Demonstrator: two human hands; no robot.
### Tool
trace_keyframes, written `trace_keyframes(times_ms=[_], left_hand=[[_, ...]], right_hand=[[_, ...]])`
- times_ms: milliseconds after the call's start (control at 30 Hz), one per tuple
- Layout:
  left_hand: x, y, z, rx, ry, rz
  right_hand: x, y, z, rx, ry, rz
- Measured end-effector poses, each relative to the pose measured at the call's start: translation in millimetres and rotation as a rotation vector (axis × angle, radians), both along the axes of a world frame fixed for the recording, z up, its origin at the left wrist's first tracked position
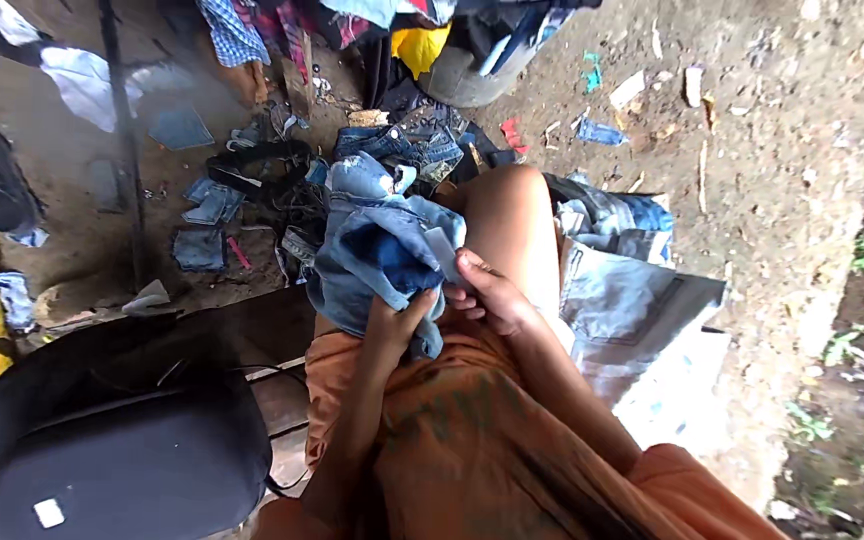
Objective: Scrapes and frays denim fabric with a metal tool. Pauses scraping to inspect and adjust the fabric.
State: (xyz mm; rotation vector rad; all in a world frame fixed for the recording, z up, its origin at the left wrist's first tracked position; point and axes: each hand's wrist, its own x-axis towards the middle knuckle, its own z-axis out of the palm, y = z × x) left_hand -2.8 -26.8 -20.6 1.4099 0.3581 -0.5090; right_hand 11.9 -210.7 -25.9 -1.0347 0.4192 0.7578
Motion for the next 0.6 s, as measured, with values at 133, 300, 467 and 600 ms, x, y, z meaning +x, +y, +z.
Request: trace_keyframes(times_ms=[133, 300, 467, 600], left_hand=[[6.2, -1.3, 1.8, -0.017, -0.01, 0.018], [7.5, -5.0, 2.3, 0.139, -0.025, 0.0], [12.3, -7.3, 10.2, 0.091, 0.005, 0.097], [11.6, -10.1, 13.9, 0.071, 0.057, 0.135]], right_hand=[[10.3, 3.3, -3.9, -0.023, 0.033, -0.1], [-6.9, 13.6, -1.0, -0.231, -0.238, -0.199], [-42.6, 1.6, 6.9, -0.598, -0.558, 0.047], [-51.4, 6.3, 10.6, -1.08, -0.809, 0.16]])
